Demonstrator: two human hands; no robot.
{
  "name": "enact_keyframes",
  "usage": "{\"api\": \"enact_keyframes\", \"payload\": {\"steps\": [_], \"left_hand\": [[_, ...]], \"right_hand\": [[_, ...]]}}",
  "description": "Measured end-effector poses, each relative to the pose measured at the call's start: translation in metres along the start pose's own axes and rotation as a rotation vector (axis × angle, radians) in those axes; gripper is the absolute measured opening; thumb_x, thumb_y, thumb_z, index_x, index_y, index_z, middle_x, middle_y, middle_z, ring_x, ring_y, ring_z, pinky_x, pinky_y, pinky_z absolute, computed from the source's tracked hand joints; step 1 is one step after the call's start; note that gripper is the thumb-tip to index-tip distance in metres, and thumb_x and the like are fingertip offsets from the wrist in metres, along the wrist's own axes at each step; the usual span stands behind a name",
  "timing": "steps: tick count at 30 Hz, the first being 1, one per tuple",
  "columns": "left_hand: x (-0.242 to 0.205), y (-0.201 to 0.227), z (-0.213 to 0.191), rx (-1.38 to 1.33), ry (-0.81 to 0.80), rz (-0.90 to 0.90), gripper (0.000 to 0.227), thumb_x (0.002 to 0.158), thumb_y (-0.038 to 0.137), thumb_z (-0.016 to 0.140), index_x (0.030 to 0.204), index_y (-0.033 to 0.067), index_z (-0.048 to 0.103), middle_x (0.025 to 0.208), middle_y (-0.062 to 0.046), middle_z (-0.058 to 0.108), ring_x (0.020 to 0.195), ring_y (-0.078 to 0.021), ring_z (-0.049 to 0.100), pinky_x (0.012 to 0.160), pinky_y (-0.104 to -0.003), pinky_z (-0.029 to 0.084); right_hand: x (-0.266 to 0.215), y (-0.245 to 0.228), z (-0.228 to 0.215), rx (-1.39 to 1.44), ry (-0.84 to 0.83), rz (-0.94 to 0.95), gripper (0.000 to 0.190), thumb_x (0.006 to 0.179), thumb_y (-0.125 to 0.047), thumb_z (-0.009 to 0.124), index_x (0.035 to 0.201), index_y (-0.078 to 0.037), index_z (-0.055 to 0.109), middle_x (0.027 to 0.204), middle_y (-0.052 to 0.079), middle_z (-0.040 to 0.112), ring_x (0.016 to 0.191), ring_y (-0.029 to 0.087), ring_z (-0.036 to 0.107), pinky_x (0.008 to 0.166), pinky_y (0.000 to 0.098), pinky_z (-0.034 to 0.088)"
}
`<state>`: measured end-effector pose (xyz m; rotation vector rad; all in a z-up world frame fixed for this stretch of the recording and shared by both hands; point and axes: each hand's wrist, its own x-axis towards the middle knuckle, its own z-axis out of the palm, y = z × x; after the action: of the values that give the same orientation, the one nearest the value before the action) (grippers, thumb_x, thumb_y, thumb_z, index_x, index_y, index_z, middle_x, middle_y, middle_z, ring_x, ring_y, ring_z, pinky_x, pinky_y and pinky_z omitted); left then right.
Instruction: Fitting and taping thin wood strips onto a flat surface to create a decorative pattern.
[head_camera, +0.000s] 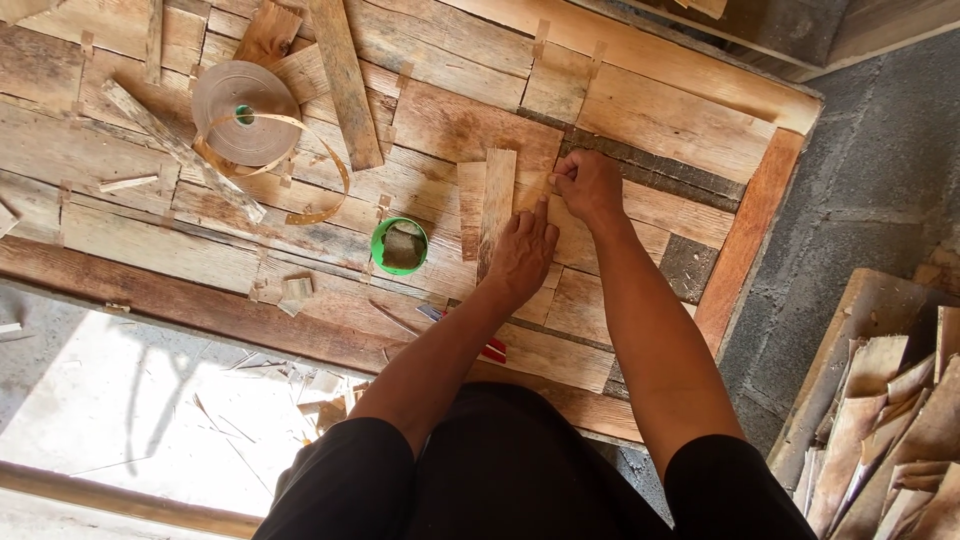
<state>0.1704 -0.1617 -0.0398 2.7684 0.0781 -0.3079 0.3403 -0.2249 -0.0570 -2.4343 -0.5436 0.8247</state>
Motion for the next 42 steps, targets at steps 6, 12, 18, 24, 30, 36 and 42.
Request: {"api": "enact_keyframes", "payload": {"steps": [6, 12, 18, 24, 30, 36, 42], "left_hand": [[0.000, 0.003, -0.001, 0.059, -0.072, -0.012, 0.028, 0.103, 0.016, 0.051, 0.123, -0.0019, 0.055, 0.161, -0.037, 0.028, 0.126, -0.0387, 0.047, 0.116, -0.047, 0.034], [-0.002, 0.003, -0.005, 0.050, -0.040, -0.012, 0.034, 0.099, 0.021, 0.054, 0.125, -0.0017, 0.054, 0.159, -0.035, 0.028, 0.131, -0.0408, 0.043, 0.118, -0.048, 0.031], [-0.009, 0.003, -0.023, -0.114, -0.019, -0.013, 0.043, 0.099, 0.029, 0.059, 0.122, -0.0065, 0.053, 0.159, -0.037, 0.028, 0.134, -0.0444, 0.041, 0.120, -0.050, 0.028], [-0.018, 0.005, -0.019, -0.160, 0.021, -0.015, 0.054, 0.092, 0.030, 0.067, 0.127, -0.0092, 0.055, 0.150, -0.034, 0.036, 0.143, -0.0485, 0.036, 0.125, -0.051, 0.024], [-0.019, 0.006, -0.032, -0.173, 0.003, -0.032, 0.061, 0.089, 0.038, 0.069, 0.125, -0.0096, 0.056, 0.151, -0.036, 0.034, 0.143, -0.0488, 0.034, 0.124, -0.050, 0.023], [-0.017, 0.007, -0.027, -0.105, -0.009, -0.030, 0.072, 0.087, 0.043, 0.071, 0.129, -0.0123, 0.054, 0.149, -0.036, 0.032, 0.142, -0.0475, 0.034, 0.124, -0.050, 0.022], [-0.021, 0.006, -0.029, -0.114, -0.066, -0.012, 0.083, 0.086, 0.048, 0.071, 0.136, -0.0144, 0.048, 0.150, -0.035, 0.032, 0.144, -0.0484, 0.030, 0.124, -0.049, 0.020]], "right_hand": [[0.013, 0.014, 0.004, 0.023, 0.064, -0.021, 0.023, 0.080, -0.019, 0.088, 0.088, -0.008, 0.069, 0.084, 0.004, 0.073, 0.074, 0.015, 0.069, 0.068, 0.0339, 0.056], [0.002, 0.001, 0.007, 0.017, 0.101, 0.025, 0.026, 0.082, -0.023, 0.089, 0.086, -0.007, 0.069, 0.082, 0.006, 0.072, 0.072, 0.017, 0.067, 0.066, 0.0354, 0.055], [-0.023, 0.004, 0.007, -0.053, 0.154, -0.208, 0.032, 0.088, -0.023, 0.088, 0.093, -0.007, 0.061, 0.088, 0.008, 0.060, 0.079, 0.025, 0.059, 0.073, 0.0407, 0.049], [-0.041, 0.002, 0.006, -0.146, 0.290, -0.507, 0.045, 0.082, -0.024, 0.089, 0.108, -0.007, 0.057, 0.101, 0.012, 0.056, 0.094, 0.031, 0.057, 0.084, 0.0463, 0.047], [-0.021, 0.019, 0.005, -0.101, 0.165, -0.414, 0.030, 0.092, -0.020, 0.081, 0.106, -0.008, 0.058, 0.099, 0.009, 0.058, 0.093, 0.027, 0.059, 0.083, 0.0429, 0.050], [-0.012, -0.002, 0.004, -0.024, 0.114, -0.090, 0.030, 0.093, -0.032, 0.081, 0.093, -0.010, 0.061, 0.084, 0.003, 0.061, 0.076, 0.020, 0.061, 0.073, 0.0401, 0.052], [-0.026, 0.000, 0.003, -0.206, 0.150, -0.280, 0.042, 0.091, -0.032, 0.086, 0.102, -0.007, 0.055, 0.096, 0.012, 0.056, 0.088, 0.029, 0.056, 0.080, 0.0436, 0.047]]}}
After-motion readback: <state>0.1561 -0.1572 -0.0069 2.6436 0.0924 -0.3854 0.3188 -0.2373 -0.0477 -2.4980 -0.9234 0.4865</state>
